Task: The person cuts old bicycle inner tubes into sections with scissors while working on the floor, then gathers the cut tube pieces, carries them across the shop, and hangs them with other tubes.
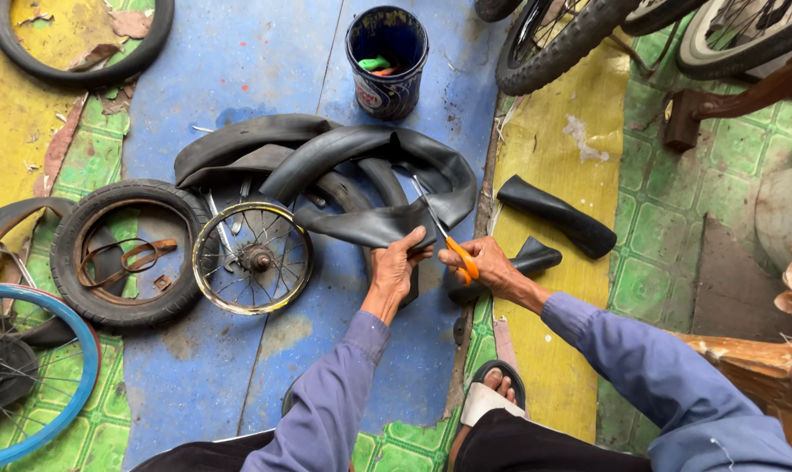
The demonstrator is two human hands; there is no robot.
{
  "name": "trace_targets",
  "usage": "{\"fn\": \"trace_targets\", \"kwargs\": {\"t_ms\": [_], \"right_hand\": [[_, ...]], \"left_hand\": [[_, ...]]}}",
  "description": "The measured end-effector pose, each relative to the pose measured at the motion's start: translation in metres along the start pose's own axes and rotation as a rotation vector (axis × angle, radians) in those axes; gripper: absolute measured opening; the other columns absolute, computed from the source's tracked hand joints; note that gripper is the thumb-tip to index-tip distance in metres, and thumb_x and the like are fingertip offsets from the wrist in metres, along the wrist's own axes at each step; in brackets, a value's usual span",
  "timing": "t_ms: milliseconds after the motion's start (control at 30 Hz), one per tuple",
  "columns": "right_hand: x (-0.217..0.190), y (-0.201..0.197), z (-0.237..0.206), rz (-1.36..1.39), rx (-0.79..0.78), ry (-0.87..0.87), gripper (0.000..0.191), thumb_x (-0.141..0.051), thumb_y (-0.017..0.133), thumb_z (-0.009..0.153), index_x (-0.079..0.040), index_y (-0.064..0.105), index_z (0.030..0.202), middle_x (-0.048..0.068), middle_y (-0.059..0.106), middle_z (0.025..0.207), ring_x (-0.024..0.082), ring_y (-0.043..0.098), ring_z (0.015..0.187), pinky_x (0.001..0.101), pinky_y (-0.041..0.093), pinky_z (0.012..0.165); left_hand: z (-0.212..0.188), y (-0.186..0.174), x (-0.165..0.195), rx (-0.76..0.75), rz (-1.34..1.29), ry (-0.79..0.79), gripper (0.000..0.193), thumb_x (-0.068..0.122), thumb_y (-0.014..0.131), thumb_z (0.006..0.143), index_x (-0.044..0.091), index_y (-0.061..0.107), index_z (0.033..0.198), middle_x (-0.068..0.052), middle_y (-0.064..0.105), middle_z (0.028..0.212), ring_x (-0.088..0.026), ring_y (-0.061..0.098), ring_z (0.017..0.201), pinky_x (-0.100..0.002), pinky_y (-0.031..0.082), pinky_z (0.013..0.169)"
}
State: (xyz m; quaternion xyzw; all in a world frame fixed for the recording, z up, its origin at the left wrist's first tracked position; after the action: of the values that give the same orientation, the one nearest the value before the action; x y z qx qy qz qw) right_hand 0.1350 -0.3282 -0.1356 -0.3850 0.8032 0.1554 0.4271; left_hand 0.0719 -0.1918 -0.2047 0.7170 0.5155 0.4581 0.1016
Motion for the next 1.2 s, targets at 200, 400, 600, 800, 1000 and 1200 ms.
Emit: {"fn": "trace_targets", "kwargs": {"t_ms": [200, 400, 600, 800, 1000, 1200], "right_hand": [[0.008, -0.004, 0.0, -0.061, 0.042, 0.088, 0.051, -0.056, 0.077, 0.081, -0.006, 0.072, 0.071, 0.001, 0.064, 0.059, 0.008, 0.055, 0.052, 0.0253, 0.04, 0.049], [0.002, -0.008, 0.001, -0.212, -0.03, 0.028, 0.054, -0.058, 0.075, 0.083, -0.006, 0.072, 0.067, 0.0, 0.065, 0.059, 0.006, 0.057, 0.053, 0.025, 0.043, 0.051], [-0.005, -0.029, 0.003, -0.237, 0.127, -0.036, 0.052, -0.051, 0.081, 0.083, -0.001, 0.072, 0.07, 0.002, 0.062, 0.061, 0.007, 0.055, 0.055, 0.0271, 0.043, 0.05], [-0.044, -0.076, 0.012, 0.192, 0.21, -0.268, 0.035, -0.038, 0.075, 0.087, -0.004, 0.074, 0.087, 0.0, 0.068, 0.072, 0.008, 0.062, 0.059, 0.0254, 0.049, 0.054], [-0.049, -0.111, 0.02, 0.101, 0.246, -0.251, 0.036, -0.037, 0.075, 0.092, -0.002, 0.072, 0.086, 0.0, 0.065, 0.071, 0.007, 0.06, 0.059, 0.0242, 0.045, 0.055], [-0.017, -0.096, 0.026, -0.499, 0.343, -0.137, 0.05, -0.05, 0.082, 0.086, -0.001, 0.073, 0.082, 0.007, 0.061, 0.061, 0.016, 0.056, 0.057, 0.0344, 0.044, 0.053]], "left_hand": [[-0.001, -0.008, -0.011, -0.034, 0.015, -0.083, 0.021, 0.008, 0.081, 0.082, -0.004, 0.071, 0.096, -0.014, 0.075, 0.086, -0.024, 0.074, 0.07, -0.033, 0.062, 0.063], [0.006, -0.026, -0.022, 0.016, 0.087, -0.133, 0.021, 0.006, 0.083, 0.083, -0.005, 0.071, 0.095, -0.015, 0.074, 0.084, -0.025, 0.073, 0.069, -0.035, 0.062, 0.064], [0.003, -0.028, -0.028, -0.01, 0.247, -0.149, 0.019, 0.004, 0.081, 0.079, -0.002, 0.071, 0.094, -0.013, 0.075, 0.082, -0.023, 0.072, 0.064, -0.035, 0.06, 0.056], [-0.029, 0.038, -0.048, -0.27, 0.638, -0.144, 0.027, 0.014, 0.084, 0.082, -0.002, 0.073, 0.1, -0.011, 0.075, 0.082, -0.023, 0.071, 0.061, -0.035, 0.057, 0.051], [-0.013, 0.061, -0.043, -0.733, 1.053, -0.431, 0.032, 0.023, 0.078, 0.085, 0.005, 0.078, 0.111, -0.005, 0.078, 0.088, -0.015, 0.073, 0.067, -0.031, 0.057, 0.055], [0.091, -0.011, 0.158, 0.371, 1.343, 0.528, 0.046, 0.049, 0.078, 0.082, 0.005, 0.075, 0.094, -0.018, 0.075, 0.092, -0.033, 0.072, 0.088, -0.048, 0.057, 0.085]]}}
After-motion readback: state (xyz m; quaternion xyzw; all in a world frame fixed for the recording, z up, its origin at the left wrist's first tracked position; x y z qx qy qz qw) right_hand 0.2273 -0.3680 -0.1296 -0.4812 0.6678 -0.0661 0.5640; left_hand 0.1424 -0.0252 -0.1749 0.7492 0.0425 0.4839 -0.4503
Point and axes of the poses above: each hand's wrist, its own z-axis towards the middle knuckle, its own y-axis out of the palm, x = y × z, the point moved 9 cm from there along z, towards the middle knuckle
